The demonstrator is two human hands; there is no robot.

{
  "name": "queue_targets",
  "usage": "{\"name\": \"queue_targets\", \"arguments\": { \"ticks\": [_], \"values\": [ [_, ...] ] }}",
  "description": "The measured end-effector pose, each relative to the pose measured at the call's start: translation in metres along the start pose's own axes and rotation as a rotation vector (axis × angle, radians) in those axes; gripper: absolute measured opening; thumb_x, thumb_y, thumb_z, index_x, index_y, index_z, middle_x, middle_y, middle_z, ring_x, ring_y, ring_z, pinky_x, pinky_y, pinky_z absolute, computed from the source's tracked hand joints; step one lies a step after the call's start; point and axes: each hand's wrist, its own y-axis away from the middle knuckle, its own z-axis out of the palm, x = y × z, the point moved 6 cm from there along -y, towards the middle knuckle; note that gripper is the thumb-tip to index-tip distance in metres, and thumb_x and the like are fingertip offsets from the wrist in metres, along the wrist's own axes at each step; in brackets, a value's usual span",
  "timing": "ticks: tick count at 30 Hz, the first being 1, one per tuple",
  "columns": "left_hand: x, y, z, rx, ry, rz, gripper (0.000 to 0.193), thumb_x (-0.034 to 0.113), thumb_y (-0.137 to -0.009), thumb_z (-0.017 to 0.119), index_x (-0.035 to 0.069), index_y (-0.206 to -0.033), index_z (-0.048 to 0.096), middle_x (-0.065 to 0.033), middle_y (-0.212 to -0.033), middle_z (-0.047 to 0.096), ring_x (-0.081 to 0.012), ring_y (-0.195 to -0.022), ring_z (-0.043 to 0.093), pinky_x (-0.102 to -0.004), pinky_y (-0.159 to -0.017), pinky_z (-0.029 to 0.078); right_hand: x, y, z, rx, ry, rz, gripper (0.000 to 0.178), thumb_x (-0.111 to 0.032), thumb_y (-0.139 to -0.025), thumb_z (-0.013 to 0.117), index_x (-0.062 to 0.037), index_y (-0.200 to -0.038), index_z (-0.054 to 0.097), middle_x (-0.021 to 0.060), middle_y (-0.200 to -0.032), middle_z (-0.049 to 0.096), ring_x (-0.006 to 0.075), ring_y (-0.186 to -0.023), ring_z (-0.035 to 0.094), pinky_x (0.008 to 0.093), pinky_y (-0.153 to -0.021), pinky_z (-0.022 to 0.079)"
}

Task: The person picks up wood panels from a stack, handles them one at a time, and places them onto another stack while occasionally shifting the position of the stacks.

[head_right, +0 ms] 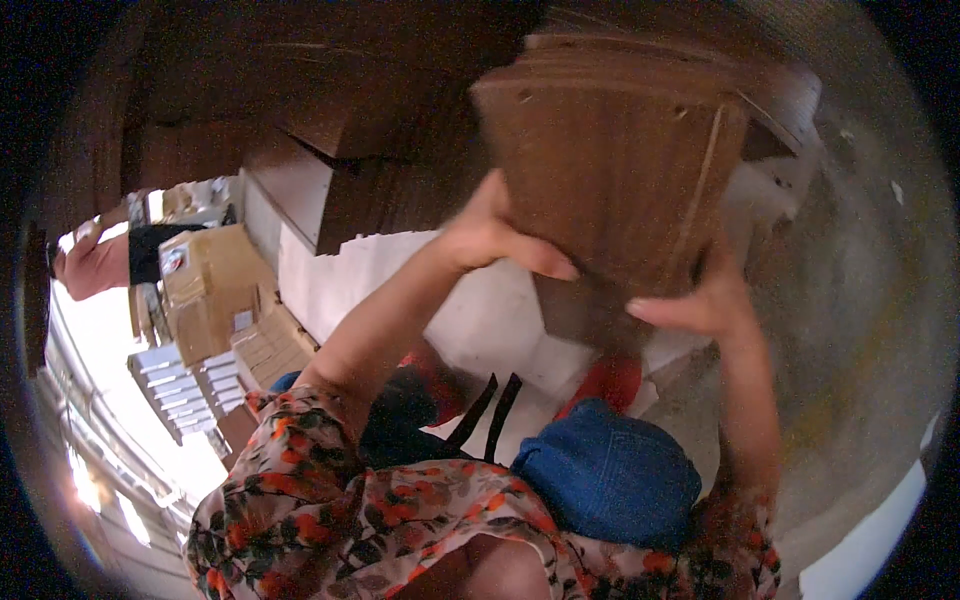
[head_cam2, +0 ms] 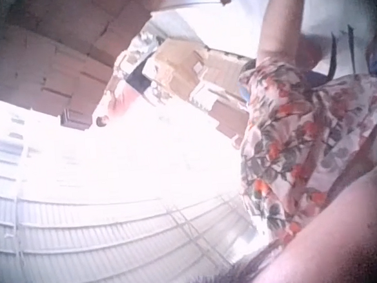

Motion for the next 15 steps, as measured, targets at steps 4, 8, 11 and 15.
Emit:
{"name": "queue_targets", "arguments": {
  "ticks": [4,8,11,15],
  "values": [
    [0.001,0.024,-0.021,0.043,-0.293,0.093,0.126,0.01,-0.044,0.088,0.002,-0.143,0.01,-0.0135,-0.137,0.038,-0.0252,-0.129,0.034,-0.035,-0.106,0.028,0.013,-0.008,0.022,-0.062,0.277,0.174,0.099,-0.022,-0.051,0.087,0.0027,-0.132,0.035,0.0143,-0.123,0.051,0.0249,-0.115,0.049,0.0347,-0.099,0.038],
    [-0.039,0.024,-0.038,-0.038,-0.321,-0.108,0.134,0.008,-0.044,0.086,0.011,-0.147,-0.001,-0.0132,-0.142,0.032,-0.0253,-0.131,0.031,-0.0351,-0.106,0.03,0.034,-0.006,0.054,-0.182,0.263,0.122,0.102,-0.021,-0.051,0.088,-0.0015,-0.135,0.033,0.0147,-0.126,0.049,0.0249,-0.118,0.047,0.0341,-0.1,0.038],
    [-0.043,0.017,-0.048,-0.047,-0.263,-0.043,0.14,0.006,-0.044,0.086,0.017,-0.147,-0.008,-0.0101,-0.147,0.025,-0.0243,-0.136,0.023,-0.035,-0.109,0.025,0.036,-0.017,0.059,0.001,0.124,0.005,0.109,-0.02,-0.051,0.088,-0.0055,-0.139,0.026,0.0134,-0.133,0.044,0.0246,-0.124,0.041,0.0344,-0.103,0.035],
    [-0.047,-0.015,-0.049,-0.069,-0.172,0.023,0.142,0.003,-0.045,0.086,0.017,-0.146,-0.012,-0.0096,-0.149,0.022,-0.0232,-0.138,0.02,-0.0341,-0.111,0.022,0.041,-0.037,0.051,0.031,0.133,0.056,0.115,-0.018,-0.049,0.089,-0.0061,-0.141,0.022,0.0119,-0.137,0.039,0.0245,-0.127,0.038,0.0349,-0.104,0.033]
  ]
}}
